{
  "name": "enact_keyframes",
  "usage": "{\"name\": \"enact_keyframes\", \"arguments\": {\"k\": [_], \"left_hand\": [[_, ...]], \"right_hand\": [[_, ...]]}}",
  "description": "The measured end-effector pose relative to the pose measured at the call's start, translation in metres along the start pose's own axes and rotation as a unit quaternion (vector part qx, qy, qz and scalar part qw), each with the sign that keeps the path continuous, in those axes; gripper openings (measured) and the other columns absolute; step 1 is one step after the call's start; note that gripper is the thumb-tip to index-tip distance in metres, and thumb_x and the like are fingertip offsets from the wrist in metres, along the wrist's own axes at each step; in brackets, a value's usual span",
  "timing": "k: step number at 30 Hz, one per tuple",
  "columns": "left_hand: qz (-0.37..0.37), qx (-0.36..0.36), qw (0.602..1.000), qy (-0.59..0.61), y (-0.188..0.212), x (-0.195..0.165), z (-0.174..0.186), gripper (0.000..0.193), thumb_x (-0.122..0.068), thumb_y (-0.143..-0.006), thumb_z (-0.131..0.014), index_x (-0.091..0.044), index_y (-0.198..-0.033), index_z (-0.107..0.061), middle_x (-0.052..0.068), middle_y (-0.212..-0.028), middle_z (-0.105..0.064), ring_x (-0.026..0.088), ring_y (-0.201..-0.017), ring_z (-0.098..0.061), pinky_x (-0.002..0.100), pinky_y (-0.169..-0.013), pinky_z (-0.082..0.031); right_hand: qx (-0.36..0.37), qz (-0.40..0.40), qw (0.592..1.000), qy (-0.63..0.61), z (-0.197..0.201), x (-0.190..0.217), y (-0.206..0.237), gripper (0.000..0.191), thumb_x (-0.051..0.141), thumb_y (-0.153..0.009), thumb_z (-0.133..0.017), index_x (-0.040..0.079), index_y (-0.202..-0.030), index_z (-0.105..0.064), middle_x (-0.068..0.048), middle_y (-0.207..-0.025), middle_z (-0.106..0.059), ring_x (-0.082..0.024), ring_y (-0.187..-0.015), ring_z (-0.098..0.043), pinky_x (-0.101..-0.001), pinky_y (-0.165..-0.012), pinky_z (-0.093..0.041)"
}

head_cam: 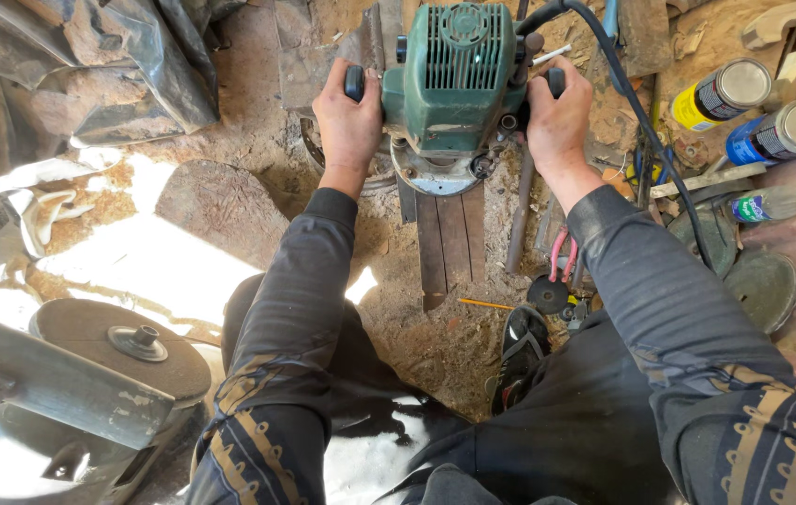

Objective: The person sits on the floor and uses a handheld electric router to shape a wooden plank. They guide the tool along the length of the wood, creating a groove while sawdust accumulates around the work area.

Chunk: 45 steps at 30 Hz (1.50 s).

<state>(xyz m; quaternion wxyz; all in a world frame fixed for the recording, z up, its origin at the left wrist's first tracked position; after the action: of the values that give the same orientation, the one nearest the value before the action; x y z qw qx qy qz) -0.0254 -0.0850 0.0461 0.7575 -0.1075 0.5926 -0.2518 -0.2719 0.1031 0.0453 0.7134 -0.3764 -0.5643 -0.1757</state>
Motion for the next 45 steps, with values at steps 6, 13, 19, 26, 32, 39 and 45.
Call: {"name": "enact_keyframes", "arguments": {"k": [6, 13, 19, 26, 32, 39, 45], "left_hand": [[0.029, 0.016, 0.999, -0.007, 0.006, 0.004, 0.000, 0.024, -0.020, -0.097, -0.068, -0.003, -0.088, -0.054, 0.008, -0.065, -0.056, 0.016, -0.059, -0.052, 0.034, -0.058, -0.049], [0.010, 0.009, 1.000, 0.000, 0.009, 0.005, 0.005, 0.025, -0.020, -0.098, -0.068, -0.002, -0.088, -0.053, 0.007, -0.065, -0.053, 0.016, -0.059, -0.047, 0.035, -0.058, -0.047], [0.007, 0.009, 1.000, -0.001, 0.015, 0.010, 0.006, 0.026, -0.020, -0.098, -0.068, -0.003, -0.087, -0.053, 0.008, -0.065, -0.053, 0.017, -0.059, -0.047, 0.035, -0.057, -0.046], [-0.017, 0.006, 1.000, 0.006, 0.022, 0.009, 0.009, 0.025, -0.019, -0.097, -0.069, -0.003, -0.088, -0.053, 0.009, -0.066, -0.052, 0.018, -0.061, -0.045, 0.036, -0.059, -0.047], [-0.014, 0.015, 1.000, 0.005, 0.025, 0.009, 0.009, 0.026, -0.020, -0.099, -0.069, -0.003, -0.088, -0.053, 0.008, -0.066, -0.054, 0.016, -0.060, -0.046, 0.035, -0.059, -0.047], [-0.018, 0.020, 1.000, 0.010, 0.031, 0.008, 0.010, 0.024, -0.021, -0.100, -0.068, -0.003, -0.089, -0.056, 0.006, -0.066, -0.054, 0.013, -0.060, -0.047, 0.034, -0.058, -0.046], [-0.024, 0.019, 0.999, 0.008, 0.036, 0.009, 0.011, 0.023, -0.021, -0.100, -0.068, -0.004, -0.090, -0.056, 0.006, -0.066, -0.054, 0.014, -0.060, -0.048, 0.033, -0.059, -0.047]], "right_hand": [[0.011, -0.006, 1.000, -0.021, 0.000, -0.004, 0.006, 0.021, 0.005, -0.101, -0.055, 0.002, -0.082, -0.048, 0.002, -0.068, -0.050, -0.008, -0.049, -0.052, -0.0285, -0.036, -0.043], [0.010, 0.016, 1.000, -0.010, -0.002, -0.001, 0.011, 0.020, 0.004, -0.102, -0.055, 0.002, -0.083, -0.049, 0.001, -0.069, -0.049, -0.009, -0.052, -0.052, -0.0295, -0.038, -0.043], [0.006, 0.002, 1.000, -0.017, -0.001, -0.008, 0.017, 0.018, 0.005, -0.101, -0.055, 0.002, -0.084, -0.049, 0.001, -0.067, -0.048, -0.009, -0.050, -0.051, -0.0296, -0.037, -0.041], [0.013, -0.007, 0.999, -0.047, -0.001, -0.005, 0.028, 0.017, 0.005, -0.101, -0.054, 0.003, -0.085, -0.048, 0.000, -0.068, -0.048, -0.010, -0.049, -0.050, -0.0302, -0.037, -0.038], [0.020, -0.002, 0.998, -0.059, -0.001, 0.001, 0.039, 0.018, 0.005, -0.102, -0.053, 0.003, -0.085, -0.046, 0.001, -0.069, -0.047, -0.009, -0.049, -0.049, -0.0297, -0.037, -0.038], [0.015, 0.006, 0.999, -0.030, 0.005, 0.000, 0.047, 0.020, 0.006, -0.101, -0.053, 0.004, -0.083, -0.045, 0.002, -0.068, -0.045, -0.008, -0.049, -0.047, -0.0288, -0.038, -0.038], [0.005, 0.076, 0.996, 0.038, 0.011, 0.000, 0.055, 0.023, 0.004, -0.107, -0.056, 0.002, -0.085, -0.047, 0.000, -0.074, -0.044, -0.008, -0.063, -0.044, -0.0289, -0.051, -0.037]]}}
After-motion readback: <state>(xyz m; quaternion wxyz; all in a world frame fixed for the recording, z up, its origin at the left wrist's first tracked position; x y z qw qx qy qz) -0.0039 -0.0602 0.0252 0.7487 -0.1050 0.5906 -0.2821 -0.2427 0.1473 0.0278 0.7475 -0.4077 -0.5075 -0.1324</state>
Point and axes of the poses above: each hand's wrist, its own y-axis away from the middle knuckle, its own z-axis out of the back of the hand, x = y × z, the point moved 10 cm from there along -y, towards the middle knuckle
